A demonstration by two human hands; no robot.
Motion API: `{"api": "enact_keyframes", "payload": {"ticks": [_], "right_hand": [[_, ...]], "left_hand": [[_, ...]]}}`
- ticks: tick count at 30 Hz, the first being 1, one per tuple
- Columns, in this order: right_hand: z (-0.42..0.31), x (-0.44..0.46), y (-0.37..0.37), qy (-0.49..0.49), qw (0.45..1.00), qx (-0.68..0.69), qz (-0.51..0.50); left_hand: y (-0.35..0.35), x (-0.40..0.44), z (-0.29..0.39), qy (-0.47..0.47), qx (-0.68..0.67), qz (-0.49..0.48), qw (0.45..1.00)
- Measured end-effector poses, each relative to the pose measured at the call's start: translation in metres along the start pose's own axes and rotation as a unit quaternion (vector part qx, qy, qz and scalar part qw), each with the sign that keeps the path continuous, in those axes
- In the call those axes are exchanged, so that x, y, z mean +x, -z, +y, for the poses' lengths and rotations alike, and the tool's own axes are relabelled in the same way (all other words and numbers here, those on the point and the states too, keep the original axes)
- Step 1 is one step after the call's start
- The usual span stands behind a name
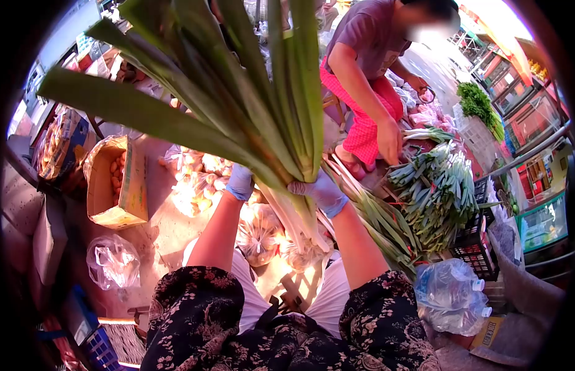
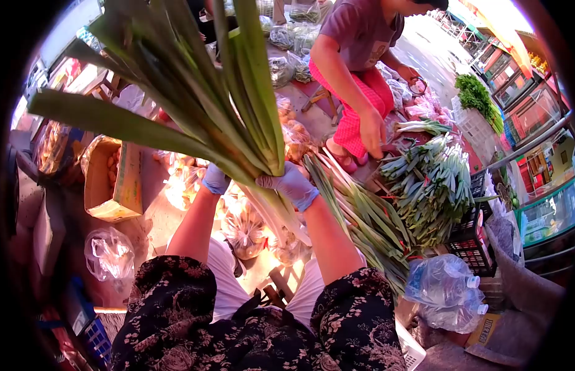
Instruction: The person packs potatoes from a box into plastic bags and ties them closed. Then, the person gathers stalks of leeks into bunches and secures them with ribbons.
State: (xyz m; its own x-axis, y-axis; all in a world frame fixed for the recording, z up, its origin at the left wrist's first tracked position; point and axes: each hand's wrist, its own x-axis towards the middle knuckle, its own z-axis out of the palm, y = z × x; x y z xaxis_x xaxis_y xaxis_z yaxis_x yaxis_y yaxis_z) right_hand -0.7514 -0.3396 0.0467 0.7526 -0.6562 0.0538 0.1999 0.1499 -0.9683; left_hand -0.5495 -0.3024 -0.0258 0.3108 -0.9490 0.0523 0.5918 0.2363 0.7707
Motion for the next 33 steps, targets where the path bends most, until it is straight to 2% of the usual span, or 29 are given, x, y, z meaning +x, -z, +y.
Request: {"api": "enact_keyframes", "payload": {"ticks": [1, 2, 4, 5, 8, 10, 11, 13, 15, 20, 22, 24, 26, 28, 30, 33], "right_hand": [[0.022, 0.004, 0.004, 0.003, 0.999, -0.037, -0.009], [0.03, 0.007, 0.004, 0.005, 0.997, -0.072, -0.017], [0.041, 0.006, 0.014, -0.039, 0.999, -0.01, -0.018], [0.043, 0.002, 0.017, -0.063, 0.998, 0.022, -0.017], [0.045, 0.005, 0.018, -0.004, 0.997, 0.072, 0.035], [0.047, 0.004, 0.018, -0.015, 0.993, 0.098, 0.062], [0.05, 0.005, 0.021, -0.032, 0.991, 0.109, 0.068], [0.051, 0.008, 0.022, -0.033, 0.986, 0.146, 0.073], [0.048, 0.008, 0.024, -0.031, 0.985, 0.147, 0.081], [0.05, 0.008, 0.028, -0.008, 0.991, 0.092, 0.094], [0.053, 0.009, 0.032, -0.013, 0.992, 0.102, 0.068], [0.052, 0.006, 0.036, -0.023, 0.991, 0.127, 0.037], [0.062, 0.01, 0.04, 0.004, 0.999, 0.032, 0.035], [0.053, 0.009, 0.034, 0.056, 0.998, -0.015, 0.029], [0.056, 0.01, 0.029, 0.11, 0.989, -0.072, 0.069], [0.038, 0.006, 0.032, 0.09, 0.988, -0.093, 0.088]], "left_hand": [[-0.003, -0.002, -0.012, -0.009, -0.024, -0.014, 1.0], [-0.002, -0.004, -0.021, -0.057, 0.079, -0.038, 0.995], [0.006, -0.005, -0.032, 0.031, 0.005, -0.02, 0.999], [-0.001, -0.009, -0.029, 0.035, 0.022, -0.025, 0.999], [-0.011, -0.006, -0.028, 0.028, 0.036, -0.058, 0.997], [-0.014, -0.006, -0.03, 0.031, 0.019, -0.062, 0.997], [-0.021, -0.007, -0.026, 0.072, 0.007, -0.062, 0.995], [-0.027, -0.006, -0.024, 0.086, 0.01, -0.073, 0.994], [-0.016, -0.003, -0.029, 0.102, 0.02, -0.122, 0.987], [-0.029, -0.007, -0.02, 0.135, 0.017, -0.144, 0.98], [-0.027, -0.006, -0.019, 0.152, 0.002, -0.159, 0.976], [-0.024, -0.007, -0.022, 0.162, 0.007, -0.134, 0.978], [-0.026, -0.001, -0.028, 0.152, 0.014, -0.121, 0.981], [-0.029, 0.001, -0.034, 0.103, 0.015, -0.08, 0.991], [-0.026, 0.004, -0.036, 0.109, 0.044, -0.068, 0.991], [-0.036, 0.007, -0.029, 0.077, 0.138, -0.092, 0.983]]}}
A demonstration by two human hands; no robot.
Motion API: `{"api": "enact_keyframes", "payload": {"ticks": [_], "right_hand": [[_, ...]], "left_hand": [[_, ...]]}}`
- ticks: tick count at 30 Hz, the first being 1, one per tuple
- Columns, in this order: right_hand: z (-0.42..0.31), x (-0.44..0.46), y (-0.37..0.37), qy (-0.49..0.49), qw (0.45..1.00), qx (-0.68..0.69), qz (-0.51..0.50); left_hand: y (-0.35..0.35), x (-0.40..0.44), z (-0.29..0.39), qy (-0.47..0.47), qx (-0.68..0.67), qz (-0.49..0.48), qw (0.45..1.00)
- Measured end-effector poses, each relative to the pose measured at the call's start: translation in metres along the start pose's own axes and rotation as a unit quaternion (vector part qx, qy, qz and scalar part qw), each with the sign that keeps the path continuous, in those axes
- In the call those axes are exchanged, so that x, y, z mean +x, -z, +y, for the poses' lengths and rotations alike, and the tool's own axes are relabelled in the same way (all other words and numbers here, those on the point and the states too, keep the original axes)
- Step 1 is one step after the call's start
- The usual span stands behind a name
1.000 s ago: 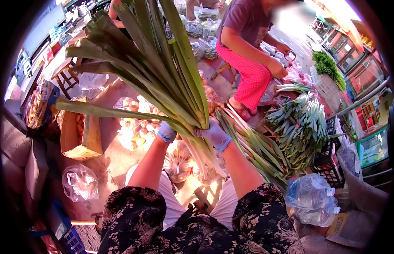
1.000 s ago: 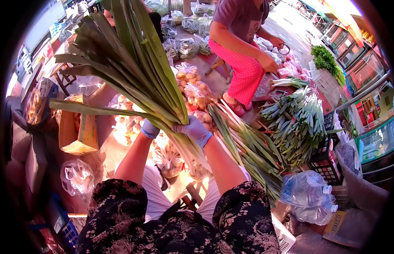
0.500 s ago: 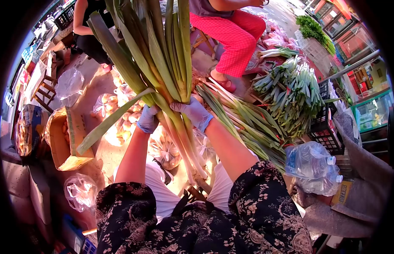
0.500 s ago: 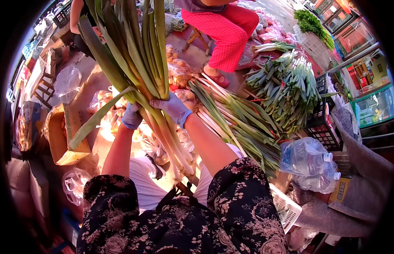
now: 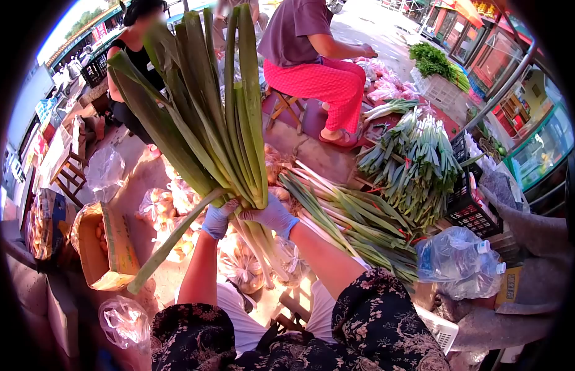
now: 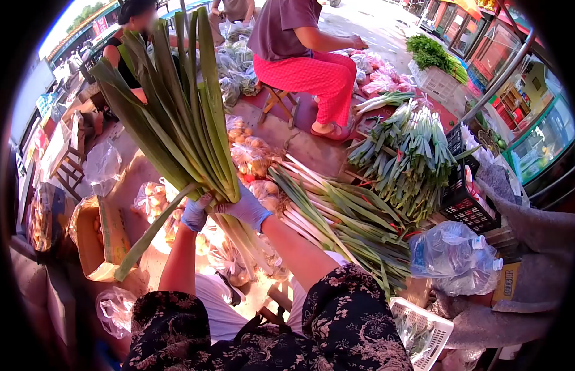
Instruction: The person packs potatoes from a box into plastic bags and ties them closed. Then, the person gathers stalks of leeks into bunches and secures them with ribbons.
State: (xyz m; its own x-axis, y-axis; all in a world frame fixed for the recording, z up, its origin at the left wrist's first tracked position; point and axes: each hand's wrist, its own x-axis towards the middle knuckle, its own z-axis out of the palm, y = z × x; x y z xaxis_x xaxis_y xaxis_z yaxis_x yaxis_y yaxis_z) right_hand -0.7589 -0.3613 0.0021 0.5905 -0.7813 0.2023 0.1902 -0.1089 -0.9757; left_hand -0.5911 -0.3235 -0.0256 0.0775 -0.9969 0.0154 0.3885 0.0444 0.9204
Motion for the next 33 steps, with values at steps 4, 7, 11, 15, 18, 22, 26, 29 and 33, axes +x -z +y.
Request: {"api": "enact_keyframes", "payload": {"ticks": [4, 7, 11, 15, 18, 22, 26, 29, 33], "right_hand": [[0.013, -0.001, 0.013, -0.037, 0.996, 0.078, -0.008], [-0.001, -0.005, 0.024, -0.063, 0.987, 0.144, 0.027], [0.004, 0.007, 0.049, 0.003, 0.918, 0.394, 0.044], [0.027, 0.019, 0.077, 0.008, 0.793, 0.604, 0.074], [0.036, -0.005, 0.1, -0.046, 0.791, 0.608, 0.037], [0.146, -0.064, 0.122, -0.152, 0.757, 0.623, 0.121], [0.208, -0.113, 0.116, -0.249, 0.762, 0.576, 0.159], [0.265, -0.128, 0.112, -0.313, 0.74, 0.585, 0.109], [0.315, -0.125, 0.102, -0.346, 0.724, 0.588, 0.103]], "left_hand": [[-0.014, 0.016, 0.016, -0.048, 0.194, -0.037, 0.979], [-0.047, 0.04, 0.036, -0.104, 0.311, -0.088, 0.941], [-0.094, 0.105, 0.045, -0.119, 0.492, -0.13, 0.853], [-0.177, 0.145, 0.055, 0.013, 0.724, -0.147, 0.674], [-0.206, 0.158, 0.021, 0.034, 0.757, -0.238, 0.608], [-0.19, 0.157, -0.109, 0.034, 0.742, -0.345, 0.574], [-0.142, 0.135, -0.209, 0.042, 0.687, -0.4, 0.605], [-0.114, 0.122, -0.244, 0.05, 0.685, -0.4, 0.607], [-0.066, 0.12, -0.289, 0.061, 0.688, -0.399, 0.603]]}}
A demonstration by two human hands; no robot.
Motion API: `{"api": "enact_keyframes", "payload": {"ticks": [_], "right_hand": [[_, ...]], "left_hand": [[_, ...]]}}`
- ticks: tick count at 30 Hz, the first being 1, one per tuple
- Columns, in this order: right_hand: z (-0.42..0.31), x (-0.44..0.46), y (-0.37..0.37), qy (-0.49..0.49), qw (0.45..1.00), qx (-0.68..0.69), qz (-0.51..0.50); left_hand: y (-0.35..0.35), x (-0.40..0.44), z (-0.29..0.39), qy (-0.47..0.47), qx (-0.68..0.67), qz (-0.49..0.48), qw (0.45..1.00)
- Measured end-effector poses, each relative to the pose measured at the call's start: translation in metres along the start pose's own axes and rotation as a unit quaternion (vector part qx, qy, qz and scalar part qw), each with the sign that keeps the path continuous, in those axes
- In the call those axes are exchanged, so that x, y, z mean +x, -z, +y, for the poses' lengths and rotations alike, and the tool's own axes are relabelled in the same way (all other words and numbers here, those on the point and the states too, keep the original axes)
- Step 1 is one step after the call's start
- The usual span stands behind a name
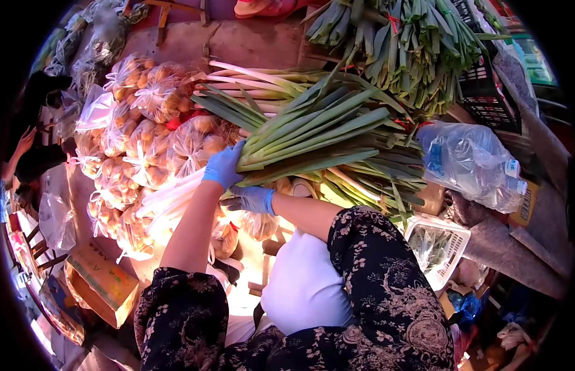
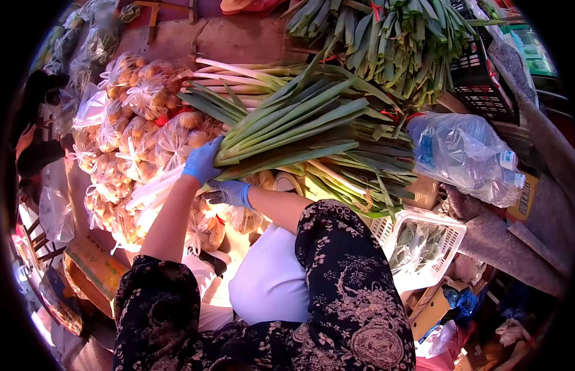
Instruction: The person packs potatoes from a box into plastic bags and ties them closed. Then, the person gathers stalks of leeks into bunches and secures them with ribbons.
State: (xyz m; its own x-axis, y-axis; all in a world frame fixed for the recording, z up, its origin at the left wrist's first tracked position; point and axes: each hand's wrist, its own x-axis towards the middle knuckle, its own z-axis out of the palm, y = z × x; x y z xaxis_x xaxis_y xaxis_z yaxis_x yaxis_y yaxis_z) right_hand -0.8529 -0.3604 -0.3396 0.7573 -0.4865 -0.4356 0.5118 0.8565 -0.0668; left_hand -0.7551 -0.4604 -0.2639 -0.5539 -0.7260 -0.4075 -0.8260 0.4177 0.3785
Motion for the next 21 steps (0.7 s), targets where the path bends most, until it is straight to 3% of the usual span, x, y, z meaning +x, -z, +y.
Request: {"api": "enact_keyframes", "payload": {"ticks": [2, 3, 6, 7, 8, 10, 12, 15, 18, 19, 21], "right_hand": [[0.006, 0.016, 0.016, -0.023, 0.999, -0.024, 0.017], [0.008, 0.023, 0.023, -0.037, 0.997, -0.029, 0.058], [-0.003, 0.026, 0.044, -0.136, 0.984, -0.095, 0.061], [-0.008, 0.024, 0.047, -0.106, 0.975, -0.168, 0.101], [-0.011, 0.018, 0.046, -0.068, 0.979, -0.117, 0.152], [-0.034, -0.007, 0.04, -0.059, 0.963, -0.164, 0.205], [-0.045, -0.039, 0.028, -0.014, 0.956, -0.201, 0.212], [-0.052, -0.089, 0.036, 0.091, 0.946, -0.163, 0.264], [-0.032, -0.161, 0.065, 0.277, 0.908, -0.019, 0.312], [-0.019, -0.19, 0.071, 0.308, 0.889, -0.011, 0.339], [0.004, -0.246, 0.085, 0.322, 0.848, -0.034, 0.419]], "left_hand": [[-0.024, 0.0, -0.019, -0.016, 0.008, 0.01, 1.0], [-0.029, 0.002, -0.024, 0.021, 0.005, -0.064, 0.998], [-0.068, -0.003, -0.042, 0.065, 0.022, -0.031, 0.997], [-0.072, -0.005, -0.046, 0.078, -0.016, -0.028, 0.996], [-0.081, -0.008, -0.05, 0.058, -0.026, 0.003, 0.998], [-0.098, -0.011, -0.054, 0.053, 0.028, 0.037, 0.997], [-0.083, -0.021, -0.022, 0.083, 0.087, 0.008, 0.993], [-0.082, -0.028, 0.029, 0.028, 0.006, 0.087, 0.996], [-0.063, -0.018, 0.101, -0.073, -0.284, 0.056, 0.955], [-0.073, -0.012, 0.12, -0.046, -0.438, 0.041, 0.897], [-0.057, -0.012, 0.156, 0.005, -0.573, -0.1, 0.813]]}}
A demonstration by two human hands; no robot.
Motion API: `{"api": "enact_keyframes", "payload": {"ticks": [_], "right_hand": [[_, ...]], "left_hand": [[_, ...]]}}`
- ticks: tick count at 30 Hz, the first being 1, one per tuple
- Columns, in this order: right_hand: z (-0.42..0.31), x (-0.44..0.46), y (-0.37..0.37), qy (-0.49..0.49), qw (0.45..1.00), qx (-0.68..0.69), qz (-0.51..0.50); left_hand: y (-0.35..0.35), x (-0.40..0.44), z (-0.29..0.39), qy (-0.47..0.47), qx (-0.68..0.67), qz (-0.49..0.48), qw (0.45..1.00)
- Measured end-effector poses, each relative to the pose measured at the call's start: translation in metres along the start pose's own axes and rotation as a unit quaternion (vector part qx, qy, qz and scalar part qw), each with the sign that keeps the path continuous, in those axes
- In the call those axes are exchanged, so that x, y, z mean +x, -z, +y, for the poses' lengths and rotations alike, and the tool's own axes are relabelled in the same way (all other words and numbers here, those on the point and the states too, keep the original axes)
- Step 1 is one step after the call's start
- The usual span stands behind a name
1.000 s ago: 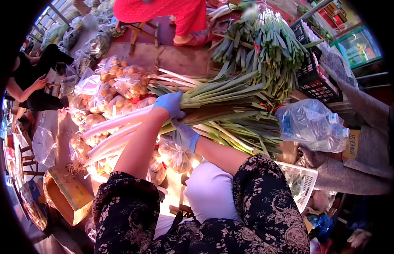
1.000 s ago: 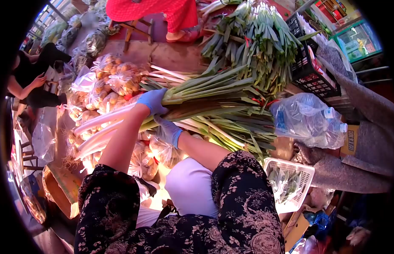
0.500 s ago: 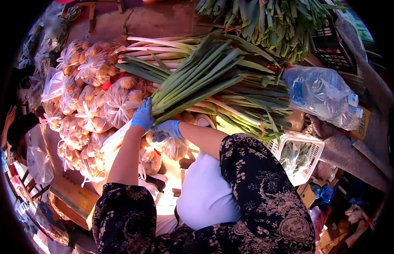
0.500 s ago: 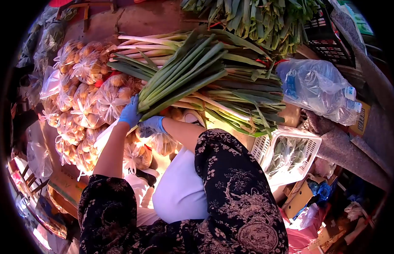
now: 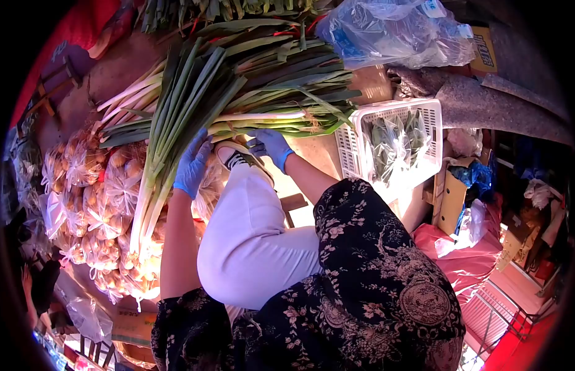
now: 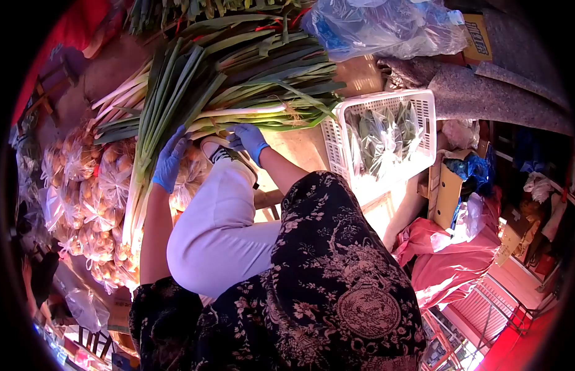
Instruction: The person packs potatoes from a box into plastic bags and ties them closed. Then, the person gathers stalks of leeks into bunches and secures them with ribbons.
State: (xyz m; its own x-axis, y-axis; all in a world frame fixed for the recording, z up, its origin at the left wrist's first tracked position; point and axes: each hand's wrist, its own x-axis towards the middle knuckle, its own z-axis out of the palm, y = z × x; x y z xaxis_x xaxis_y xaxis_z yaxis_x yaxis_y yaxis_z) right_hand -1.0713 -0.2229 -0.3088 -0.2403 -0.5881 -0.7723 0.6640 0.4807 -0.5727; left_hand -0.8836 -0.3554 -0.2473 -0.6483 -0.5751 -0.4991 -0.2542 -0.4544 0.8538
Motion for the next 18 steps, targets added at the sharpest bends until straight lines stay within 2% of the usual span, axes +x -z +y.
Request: {"api": "enact_keyframes", "payload": {"ticks": [1, 3, 7, 9, 11, 12, 13, 15, 16, 18], "right_hand": [[-0.003, -0.01, 0.02, -0.016, 0.999, -0.025, 0.04], [-0.012, -0.02, 0.062, -0.002, 0.997, -0.054, 0.051], [-0.061, 0.002, 0.099, 0.123, 0.984, 0.025, 0.127], [-0.1, 0.037, 0.101, 0.169, 0.97, 0.013, 0.175], [-0.139, 0.08, 0.096, 0.211, 0.951, -0.116, 0.195], [-0.149, 0.114, 0.101, 0.268, 0.885, -0.29, 0.246], [-0.157, 0.147, 0.106, 0.316, 0.782, -0.454, 0.287], [-0.18, 0.173, 0.083, 0.344, 0.696, -0.53, 0.34], [-0.195, 0.177, 0.074, 0.284, 0.721, -0.551, 0.309], [-0.21, 0.199, 0.066, 0.179, 0.712, -0.622, 0.272]], "left_hand": [[-0.007, 0.009, 0.016, 0.043, -0.079, -0.043, 0.995], [-0.027, 0.019, 0.035, 0.037, -0.075, -0.072, 0.994], [-0.046, 0.029, 0.051, 0.056, -0.136, -0.065, 0.987], [-0.046, 0.034, 0.05, 0.07, -0.158, -0.045, 0.984], [-0.045, 0.041, 0.049, 0.072, -0.18, -0.032, 0.98], [-0.044, 0.045, 0.049, 0.079, -0.183, -0.021, 0.98], [-0.042, 0.048, 0.049, 0.085, -0.193, -0.018, 0.977], [-0.038, 0.058, 0.054, 0.094, -0.213, -0.011, 0.972], [-0.037, 0.063, 0.059, 0.098, -0.205, -0.002, 0.974], [-0.031, 0.076, 0.057, 0.115, -0.212, -0.004, 0.971]]}}
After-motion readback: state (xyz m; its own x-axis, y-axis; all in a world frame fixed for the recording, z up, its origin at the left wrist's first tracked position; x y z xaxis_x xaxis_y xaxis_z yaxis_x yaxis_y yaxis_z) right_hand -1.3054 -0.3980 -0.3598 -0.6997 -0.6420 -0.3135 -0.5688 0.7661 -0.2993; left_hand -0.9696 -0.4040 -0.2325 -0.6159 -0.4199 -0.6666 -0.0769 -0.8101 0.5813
